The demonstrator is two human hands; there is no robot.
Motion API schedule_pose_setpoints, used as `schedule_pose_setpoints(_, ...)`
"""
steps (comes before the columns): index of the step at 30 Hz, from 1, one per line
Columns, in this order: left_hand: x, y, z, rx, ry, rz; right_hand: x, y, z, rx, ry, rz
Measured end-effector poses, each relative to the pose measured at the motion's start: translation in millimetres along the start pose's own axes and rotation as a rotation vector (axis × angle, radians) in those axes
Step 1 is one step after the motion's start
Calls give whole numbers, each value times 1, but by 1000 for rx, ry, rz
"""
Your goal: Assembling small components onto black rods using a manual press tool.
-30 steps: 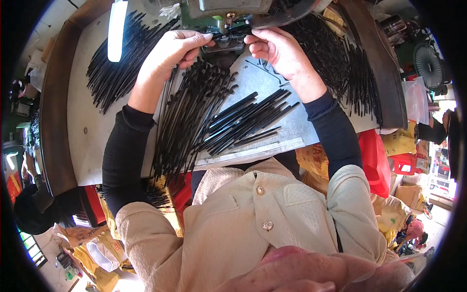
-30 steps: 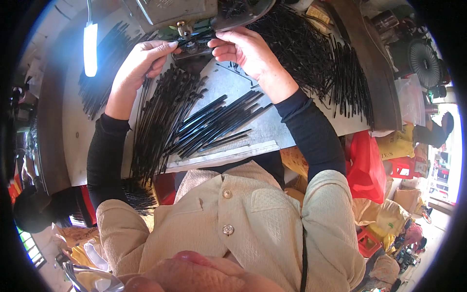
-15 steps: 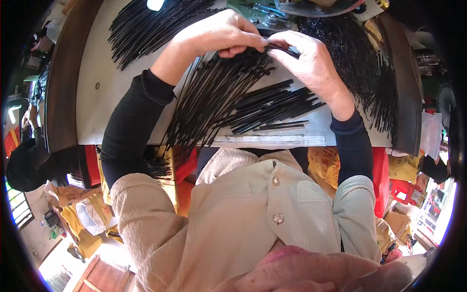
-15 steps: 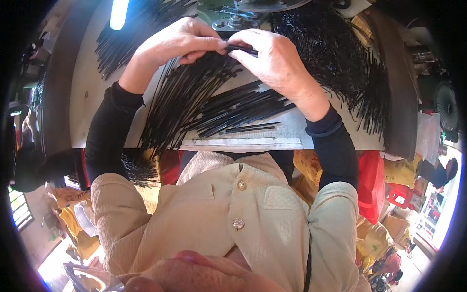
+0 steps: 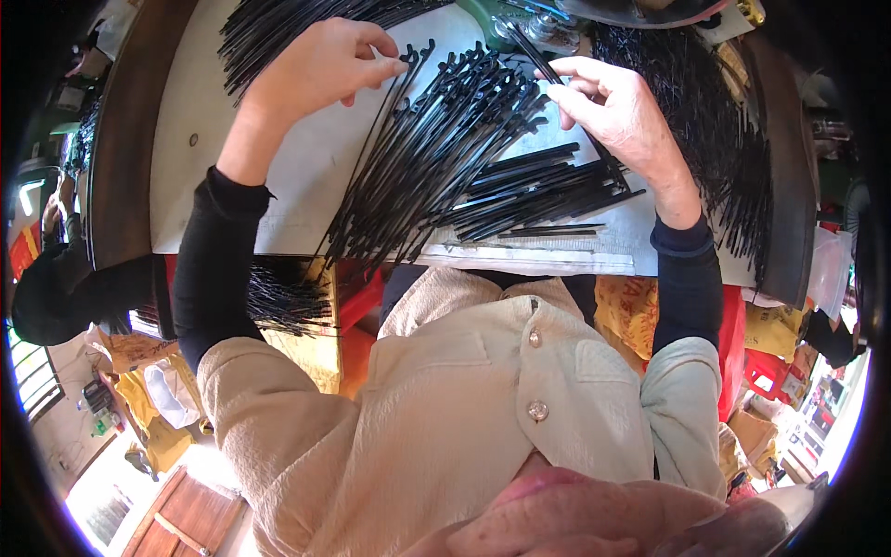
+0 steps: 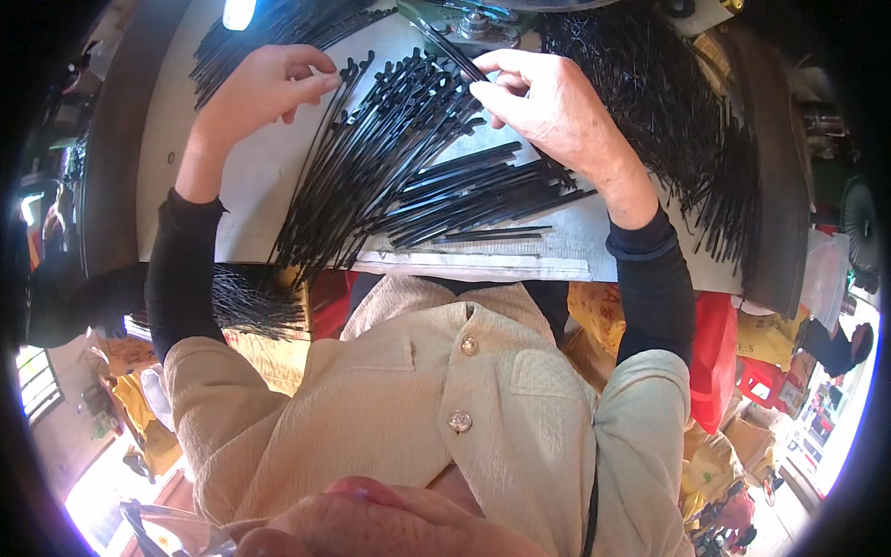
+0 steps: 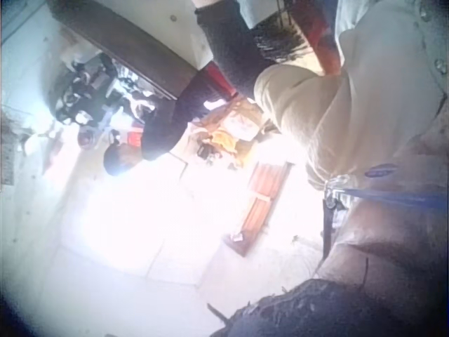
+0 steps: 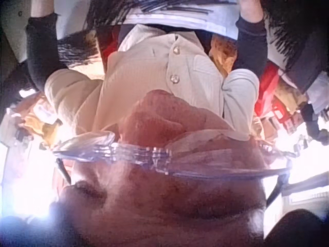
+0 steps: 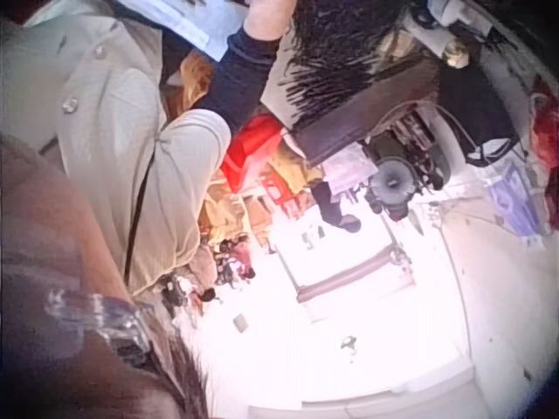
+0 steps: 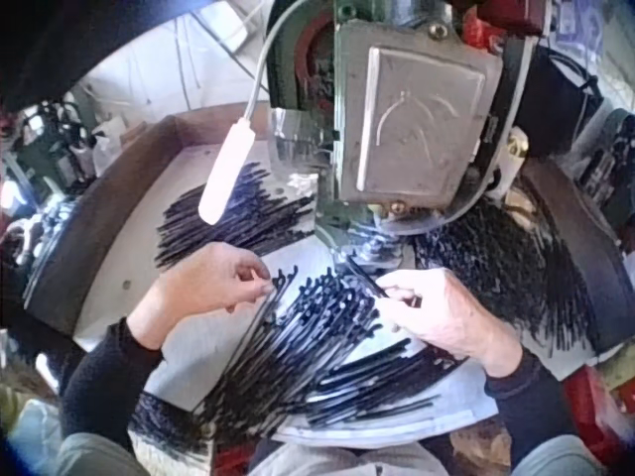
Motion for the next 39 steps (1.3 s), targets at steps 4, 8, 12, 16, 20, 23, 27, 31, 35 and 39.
schedule_pose_setpoints(4,-3,-18,-3,-76,-68,-135,0,0,3,-11,-43,56)
schedule_pose_setpoints(8,-14,-28,-12,-99,-55,-99,0,0,4,-60,-72,78)
schedule_pose_setpoints(12,-21,-28,-10,-8,-37,-59,2,2,-4,-103,-61,96)
schedule_pose_setpoints(16,-21,-27,-9,70,-55,-26,5,1,-5,-137,-128,137)
schedule_pose_setpoints(20,-26,-27,-4,264,-51,47,8,-1,-7,-211,-145,206)
schedule_pose_setpoints(23,-27,-28,-6,441,-39,74,8,-3,-3,-257,-178,201)
schedule_pose_setpoints(27,-32,-34,-22,601,-75,91,7,-9,-5,-371,-173,186)
schedule_pose_setpoints(31,-40,-40,-39,650,-61,98,7,-8,-6,-425,-178,180)
schedule_pose_setpoints(35,-43,-40,-47,735,-107,97,8,-4,-4,-436,-185,138)
schedule_pose_setpoints(39,-44,-42,-49,787,-114,140,7,-2,-2,-423,-176,153)
Point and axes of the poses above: each hand's wrist, its own x-axis away from the middle knuckle, its own y-axis out of the back of the hand, z = x × y, the point moved 2 cm from there along -x, towards the middle knuckle, and after that the axes turned 5 degrees about y, right-handed, at the moved point
